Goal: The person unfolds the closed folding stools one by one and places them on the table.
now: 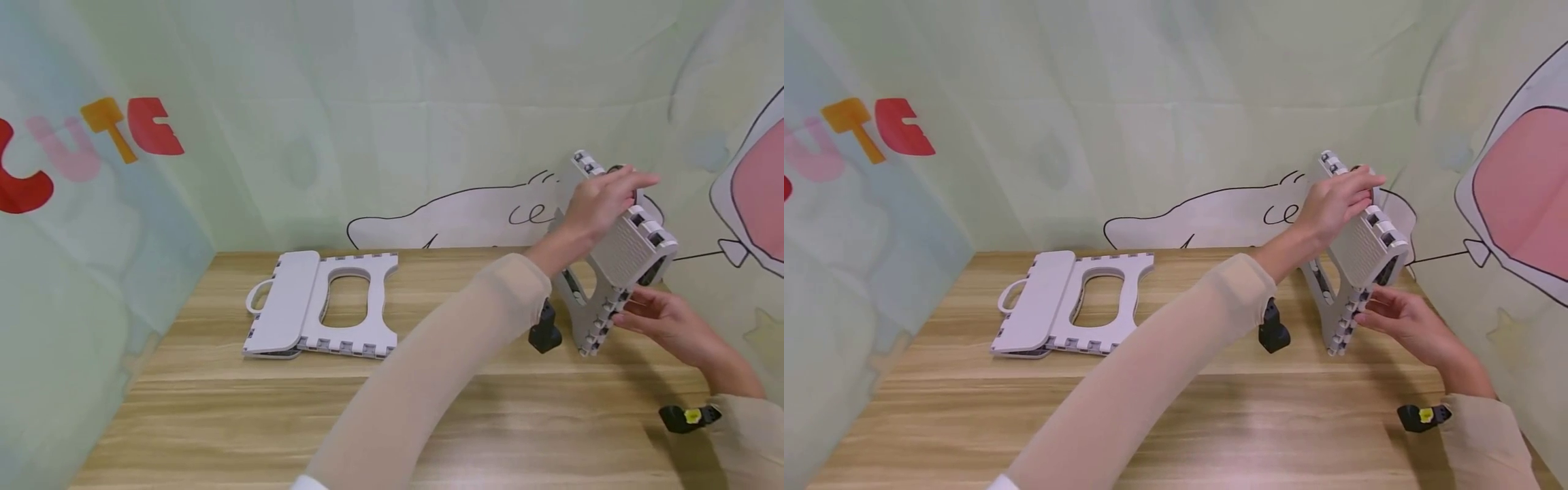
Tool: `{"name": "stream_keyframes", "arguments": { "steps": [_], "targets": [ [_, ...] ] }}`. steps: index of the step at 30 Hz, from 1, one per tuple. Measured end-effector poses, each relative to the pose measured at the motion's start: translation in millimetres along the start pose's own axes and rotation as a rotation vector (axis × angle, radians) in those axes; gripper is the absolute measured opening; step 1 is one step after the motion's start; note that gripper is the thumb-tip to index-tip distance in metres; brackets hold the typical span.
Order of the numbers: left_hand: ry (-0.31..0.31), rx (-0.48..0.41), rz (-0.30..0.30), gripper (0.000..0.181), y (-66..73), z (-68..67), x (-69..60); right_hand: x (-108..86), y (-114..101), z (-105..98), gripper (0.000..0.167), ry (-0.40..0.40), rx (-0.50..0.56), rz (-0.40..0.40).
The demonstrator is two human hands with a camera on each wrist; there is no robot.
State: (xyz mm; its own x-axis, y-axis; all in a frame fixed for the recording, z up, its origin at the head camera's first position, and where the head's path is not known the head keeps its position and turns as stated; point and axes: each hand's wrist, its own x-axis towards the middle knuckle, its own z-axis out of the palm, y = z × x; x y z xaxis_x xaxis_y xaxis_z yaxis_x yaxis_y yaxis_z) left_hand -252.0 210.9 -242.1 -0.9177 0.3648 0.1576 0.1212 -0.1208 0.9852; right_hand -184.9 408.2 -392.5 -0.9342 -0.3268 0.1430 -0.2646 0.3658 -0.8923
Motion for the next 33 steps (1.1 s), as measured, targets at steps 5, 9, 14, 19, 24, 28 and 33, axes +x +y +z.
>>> {"name": "stream_keyframes", "arguments": {
  "steps": [5,9,14,19,24,28,33],
  "targets": [
    [0.02,0.045,-0.008,0.027,0.2,-0.2,-1.8,-1.3,1,1,0.051,-0.008,0.021,-0.023],
    [0.074,0.175,-0.014,0.026,0.9,-0.4,-3.6,-3.2,1,0,0.053,-0.01,0.032,-0.028],
    [0.105,0.267,-0.015,0.027,2.1,-0.3,-7.8,-5.9,0,-1,0.053,-0.012,0.027,-0.023],
    [0.131,0.283,-0.013,0.026,3.0,-2.5,-12.2,-6.4,-2,-2,0.051,-0.004,0.002,-0.022],
    [0.142,0.173,0.004,0.021,0.0,-14.2,-12.8,0.8,-2,3,0.048,-0.011,-0.011,-0.008],
    [0.147,0.03,0.013,0.016,-5.3,-22.6,-12.4,3.7,-2,4,0.048,-0.01,-0.001,0.006],
    [0.196,-0.049,-0.024,0.016,-13.8,-34.0,-11.6,7.0,-1,4,0.048,-0.014,0.008,0.0]
  ]
}}
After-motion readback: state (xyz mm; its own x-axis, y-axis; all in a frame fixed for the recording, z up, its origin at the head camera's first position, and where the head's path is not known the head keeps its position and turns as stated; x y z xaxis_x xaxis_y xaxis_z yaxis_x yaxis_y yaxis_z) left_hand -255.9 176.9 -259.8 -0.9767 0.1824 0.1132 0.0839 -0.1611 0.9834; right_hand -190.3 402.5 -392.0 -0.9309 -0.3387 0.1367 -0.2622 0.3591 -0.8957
